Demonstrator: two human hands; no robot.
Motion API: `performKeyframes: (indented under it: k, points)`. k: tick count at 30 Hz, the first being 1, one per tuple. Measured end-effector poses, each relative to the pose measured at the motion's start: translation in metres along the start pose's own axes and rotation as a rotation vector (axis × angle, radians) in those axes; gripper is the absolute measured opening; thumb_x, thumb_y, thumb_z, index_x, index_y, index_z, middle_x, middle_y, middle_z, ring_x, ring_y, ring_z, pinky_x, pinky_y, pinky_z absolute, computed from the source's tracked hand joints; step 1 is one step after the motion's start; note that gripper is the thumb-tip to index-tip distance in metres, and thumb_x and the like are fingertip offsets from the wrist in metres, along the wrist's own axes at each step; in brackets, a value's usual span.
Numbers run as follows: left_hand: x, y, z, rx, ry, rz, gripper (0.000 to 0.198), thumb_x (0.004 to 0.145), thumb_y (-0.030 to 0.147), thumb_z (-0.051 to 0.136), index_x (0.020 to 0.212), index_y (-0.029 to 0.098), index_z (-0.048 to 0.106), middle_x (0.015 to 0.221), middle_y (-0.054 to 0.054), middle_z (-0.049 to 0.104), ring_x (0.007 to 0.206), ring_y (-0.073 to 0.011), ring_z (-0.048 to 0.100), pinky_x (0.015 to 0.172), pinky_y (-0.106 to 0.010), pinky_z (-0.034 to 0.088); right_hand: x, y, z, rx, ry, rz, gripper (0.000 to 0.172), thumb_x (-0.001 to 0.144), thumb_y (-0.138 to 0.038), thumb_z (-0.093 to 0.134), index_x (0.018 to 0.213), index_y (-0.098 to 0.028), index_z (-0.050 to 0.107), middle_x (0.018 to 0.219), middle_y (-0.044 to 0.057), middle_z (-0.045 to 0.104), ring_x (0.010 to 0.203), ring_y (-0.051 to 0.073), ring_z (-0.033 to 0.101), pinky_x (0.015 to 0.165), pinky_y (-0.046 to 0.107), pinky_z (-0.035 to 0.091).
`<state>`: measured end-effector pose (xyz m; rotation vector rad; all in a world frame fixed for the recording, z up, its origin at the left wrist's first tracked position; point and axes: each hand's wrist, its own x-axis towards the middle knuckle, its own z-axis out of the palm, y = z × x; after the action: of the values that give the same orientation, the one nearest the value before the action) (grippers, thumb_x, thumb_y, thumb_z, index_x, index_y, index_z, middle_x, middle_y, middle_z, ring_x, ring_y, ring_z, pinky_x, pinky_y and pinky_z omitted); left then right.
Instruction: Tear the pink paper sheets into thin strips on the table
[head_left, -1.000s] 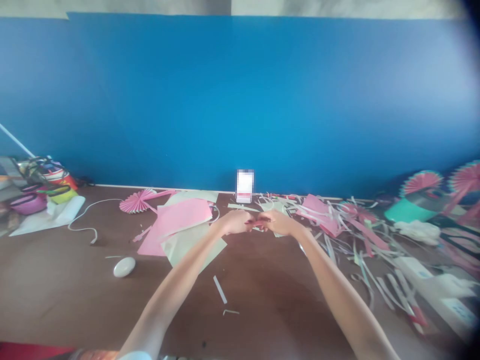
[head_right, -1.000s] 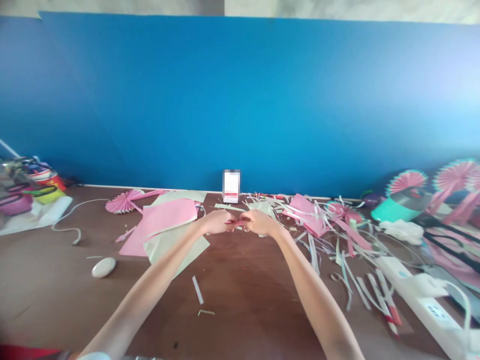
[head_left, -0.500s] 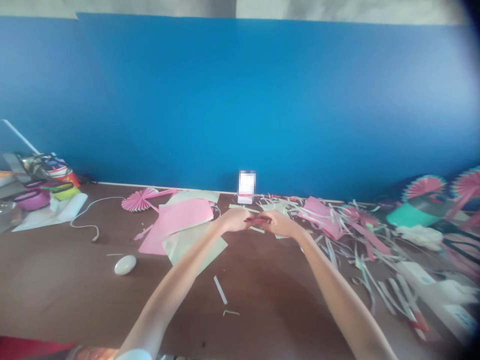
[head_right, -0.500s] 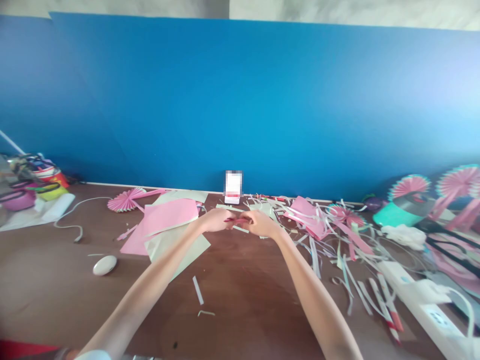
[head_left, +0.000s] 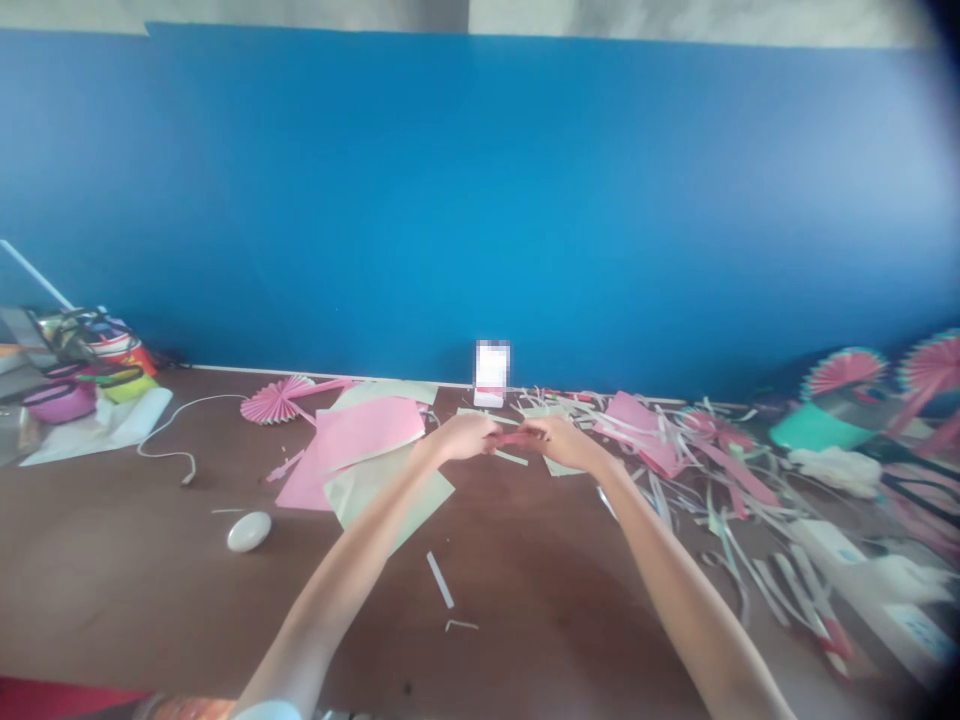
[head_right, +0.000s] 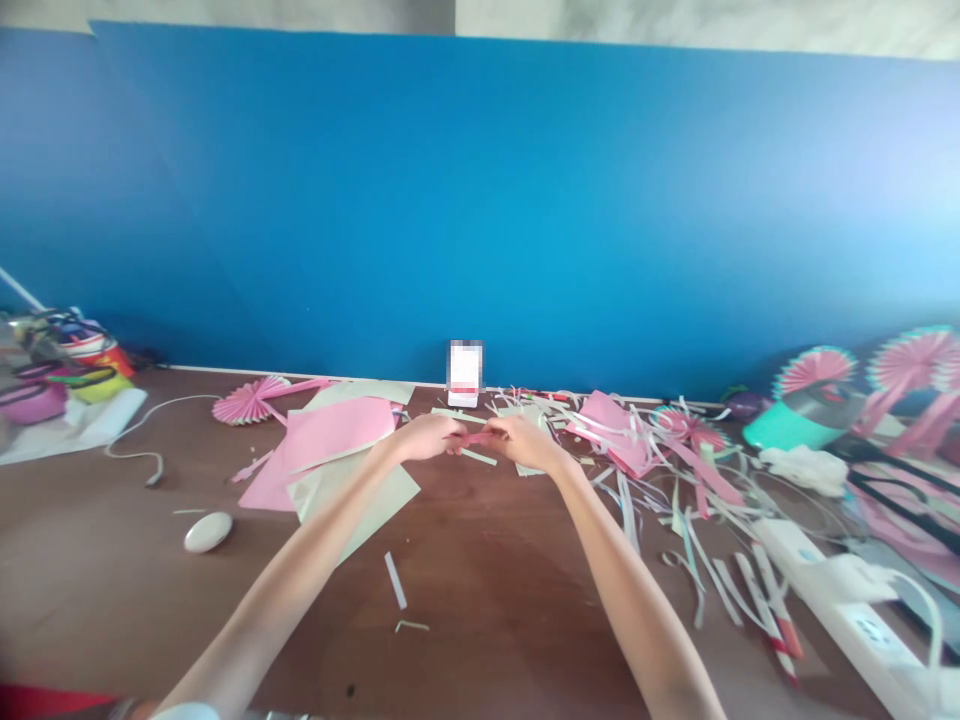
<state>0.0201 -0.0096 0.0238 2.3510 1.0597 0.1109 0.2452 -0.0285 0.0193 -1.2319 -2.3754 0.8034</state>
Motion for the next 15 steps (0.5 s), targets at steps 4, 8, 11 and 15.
performKeyframes:
  k: [4, 8, 11, 15]
  points:
    - [0.0039, 0.0008, 0.0061, 0.035, 0.004, -0.001, 0.028, 0.087, 0.036, 0.042, 0.082, 0.023, 0.066, 0.084, -0.003, 0.068, 0.069, -0.0168, 0.061, 0.063, -0.025, 0.039, 0.0023, -0.0015, 0.0052, -0.093, 0.015, -0.022, 0.034, 0.083, -0.05, 0.052, 0.093, -0.021, 0.067, 0.083, 0.006, 0.068, 0.071, 0.018, 0.059, 0.065, 0.028, 0.042]
    - [0.0055, 0.0014, 0.0093, 0.023, -0.023, -0.034, 0.033, 0.089, 0.04, 0.036, 0.087, 0.024, 0.066, 0.084, -0.004, 0.068, 0.059, -0.0161, 0.058, 0.057, -0.025, 0.038, 0.003, -0.0024, 0.0071, -0.08, 0.023, -0.024, 0.036, 0.085, -0.051, 0.048, 0.092, -0.021, 0.068, 0.078, 0.005, 0.068, 0.067, 0.017, 0.059, 0.063, 0.028, 0.041]
    - [0.0051, 0.001, 0.0084, 0.049, 0.019, -0.008, 0.037, 0.089, 0.047, 0.036, 0.086, 0.024, 0.065, 0.081, -0.004, 0.067, 0.065, -0.0179, 0.059, 0.06, -0.025, 0.037, 0.0019, -0.0016, 0.0049, -0.077, 0.03, -0.015, 0.035, 0.085, -0.05, 0.05, 0.09, -0.021, 0.068, 0.074, 0.004, 0.067, 0.063, 0.016, 0.057, 0.062, 0.028, 0.041]
    - [0.0045, -0.0003, 0.0075, 0.051, 0.003, 0.003, 0.038, 0.089, 0.05, 0.036, 0.087, 0.024, 0.064, 0.082, -0.003, 0.067, 0.068, -0.0184, 0.06, 0.062, -0.025, 0.037, 0.0002, 0.0005, 0.0017, -0.102, 0.024, -0.002, 0.034, 0.083, -0.049, 0.052, 0.086, -0.02, 0.069, 0.07, 0.004, 0.066, 0.061, 0.016, 0.055, 0.059, 0.027, 0.039]
